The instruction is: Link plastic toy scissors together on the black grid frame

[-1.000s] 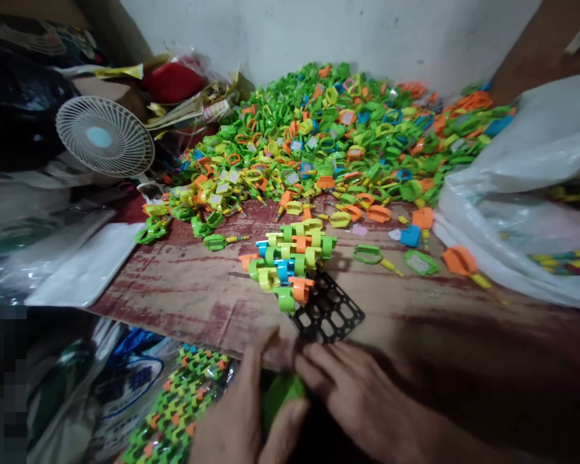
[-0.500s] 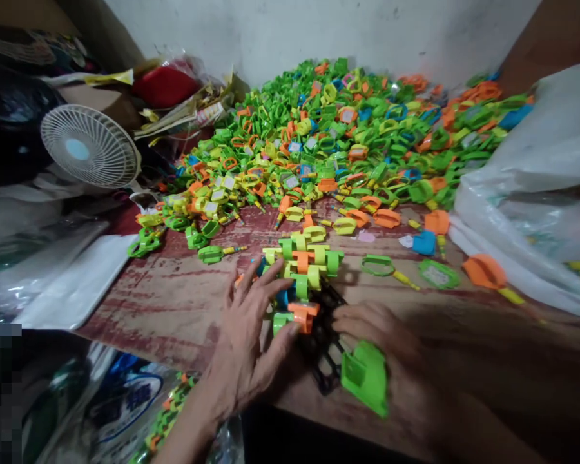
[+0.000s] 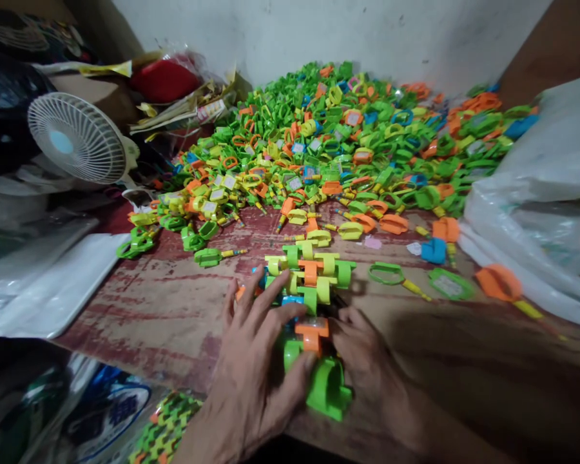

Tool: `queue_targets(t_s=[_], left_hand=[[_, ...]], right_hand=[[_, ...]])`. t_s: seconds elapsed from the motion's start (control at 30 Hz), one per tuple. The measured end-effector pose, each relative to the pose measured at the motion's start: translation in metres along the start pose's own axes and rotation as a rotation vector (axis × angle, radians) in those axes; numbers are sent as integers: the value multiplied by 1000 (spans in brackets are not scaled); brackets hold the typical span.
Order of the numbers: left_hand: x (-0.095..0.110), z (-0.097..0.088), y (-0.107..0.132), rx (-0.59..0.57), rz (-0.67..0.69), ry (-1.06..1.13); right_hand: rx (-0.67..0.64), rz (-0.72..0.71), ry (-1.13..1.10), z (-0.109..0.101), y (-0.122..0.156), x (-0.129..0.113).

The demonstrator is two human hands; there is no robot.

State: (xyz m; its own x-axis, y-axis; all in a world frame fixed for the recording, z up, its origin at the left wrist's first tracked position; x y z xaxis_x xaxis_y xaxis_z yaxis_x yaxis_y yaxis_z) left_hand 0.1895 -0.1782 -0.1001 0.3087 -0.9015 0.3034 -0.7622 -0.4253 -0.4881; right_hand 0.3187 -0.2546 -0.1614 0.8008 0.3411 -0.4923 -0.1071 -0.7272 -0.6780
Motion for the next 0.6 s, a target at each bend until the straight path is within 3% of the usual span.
queue_targets(t_s=[0.1, 0.33, 0.47, 0.53, 0.6], left_hand=[[5, -5, -5, -44, 34, -25], [12, -14, -15, 43, 38, -48], [13, -16, -16, 33, 43, -47], [13, -16, -16, 13, 58, -49], [13, -16, -17, -1, 68, -51]], right_hand=[[-19, -48, -2, 0, 4, -3], [78, -35, 21, -2, -2, -5], [-55, 56, 70, -15, -5, -7], [6, 101, 129, -31, -7, -9], [126, 59, 183, -45, -11, -14]])
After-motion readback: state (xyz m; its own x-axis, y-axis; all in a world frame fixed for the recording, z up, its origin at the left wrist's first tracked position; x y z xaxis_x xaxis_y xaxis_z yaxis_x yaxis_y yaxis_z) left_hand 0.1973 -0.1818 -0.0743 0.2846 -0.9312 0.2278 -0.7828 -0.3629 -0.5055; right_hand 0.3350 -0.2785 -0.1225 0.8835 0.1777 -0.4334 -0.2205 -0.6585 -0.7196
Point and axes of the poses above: each hand's wrist, its own y-axis away from the middle knuckle, its own z-axis out of the palm, x = y × z, the point moved 5 cm from there along -y, towards the middle knuckle, and after that the axes turned 5 degrees about x, right-handed, at the moved point
